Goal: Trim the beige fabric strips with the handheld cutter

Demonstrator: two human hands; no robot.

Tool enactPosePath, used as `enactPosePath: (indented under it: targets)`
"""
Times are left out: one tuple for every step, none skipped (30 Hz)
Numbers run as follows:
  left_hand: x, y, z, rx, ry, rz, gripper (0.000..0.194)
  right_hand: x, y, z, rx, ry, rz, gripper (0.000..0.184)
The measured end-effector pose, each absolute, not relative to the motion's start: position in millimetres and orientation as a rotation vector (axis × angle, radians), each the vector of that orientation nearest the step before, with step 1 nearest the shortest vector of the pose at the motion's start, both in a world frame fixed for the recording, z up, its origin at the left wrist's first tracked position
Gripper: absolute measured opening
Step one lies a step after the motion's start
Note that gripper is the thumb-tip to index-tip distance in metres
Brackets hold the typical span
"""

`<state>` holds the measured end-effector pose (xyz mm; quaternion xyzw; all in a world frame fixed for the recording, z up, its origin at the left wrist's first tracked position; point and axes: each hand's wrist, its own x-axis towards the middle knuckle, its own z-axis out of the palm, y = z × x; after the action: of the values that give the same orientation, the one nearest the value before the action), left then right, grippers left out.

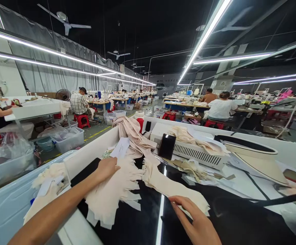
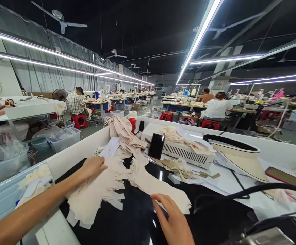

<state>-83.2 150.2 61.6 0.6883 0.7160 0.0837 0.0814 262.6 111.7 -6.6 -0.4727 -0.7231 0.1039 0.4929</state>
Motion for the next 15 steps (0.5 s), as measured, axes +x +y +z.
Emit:
enactPosePath:
  targets:
    - [-84.7, 147.5, 59.3, 2.047, 2.141, 0.253, 0.033, 259.8, 108.5, -4.8, -1.106, -1.798, 0.27, 0.054]
    - [-85.0, 145.3, 57.3, 2.041, 2.14, 0.265, 0.032, 257.3, 105.2, -3.4, -1.073, -1.832, 0.284, 0.053]
    - [-84.7, 143.5, 55.8, 2.036, 2.14, 0.283, 0.032, 255.1, 101.9, -2.4, -1.054, -1.857, 0.299, 0.052]
    - [-84.2, 142.3, 55.0, 2.032, 2.14, 0.304, 0.031, 253.4, 98.4, -2.1, -1.051, -1.867, 0.316, 0.049]
    - [-83.7, 141.2, 54.8, 2.029, 2.141, 0.328, 0.03, 252.1, 94.9, -2.5, -1.055, -1.881, 0.342, 0.046]
    - [-83.5, 140.2, 55.3, 2.028, 2.142, 0.356, 0.027, 251.3, 91.3, -3.5, -1.063, -1.9, 0.378, 0.042]
    - [-83.5, 139.0, 56.5, 2.028, 2.142, 0.389, 0.022, 250.8, 87.7, -4.9, -1.071, -1.923, 0.421, 0.038]
    - [-83.6, 137.3, 58.4, 2.028, 2.14, 0.427, 0.016, 250.4, 84.1, -6.3, -1.074, -1.949, 0.468, 0.034]
    - [-83.7, 134.9, 60.7, 2.03, 2.134, 0.469, 0.012, 249.9, 80.6, -7.6, -1.071, -1.97, 0.51, 0.031]
    - [-83.5, 131.7, 63.6, 2.037, 2.119, 0.515, 0.013, 249.1, 77.2, -8.4, -1.066, -1.984, 0.545, 0.029]
    - [-82.8, 127.7, 66.7, 2.048, 2.09, 0.561, 0.015, 247.9, 73.9, -8.4, -1.061, -1.99, 0.571, 0.027]
    - [-81.3, 123.0, 69.9, 2.063, 2.048, 0.606, 0.016, 246.2, 70.8, -7.6, -1.057, -1.983, 0.588, 0.026]
    - [-79.1, 117.6, 73.1, 2.084, 1.99, 0.646, 0.015, 243.9, 68.0, -5.8, -1.06, -1.963, 0.597, 0.026]
    - [-76.1, 111.7, 75.9, 2.105, 1.92, 0.677, 0.014, 241.1, 65.6, -3.2, -1.067, -1.929, 0.602, 0.027]
    - [-72.3, 105.6, 78.4, 2.121, 1.844, 0.707, 0.015, 238.0, 63.4, 0.2, -1.082, -1.878, 0.607, 0.03]
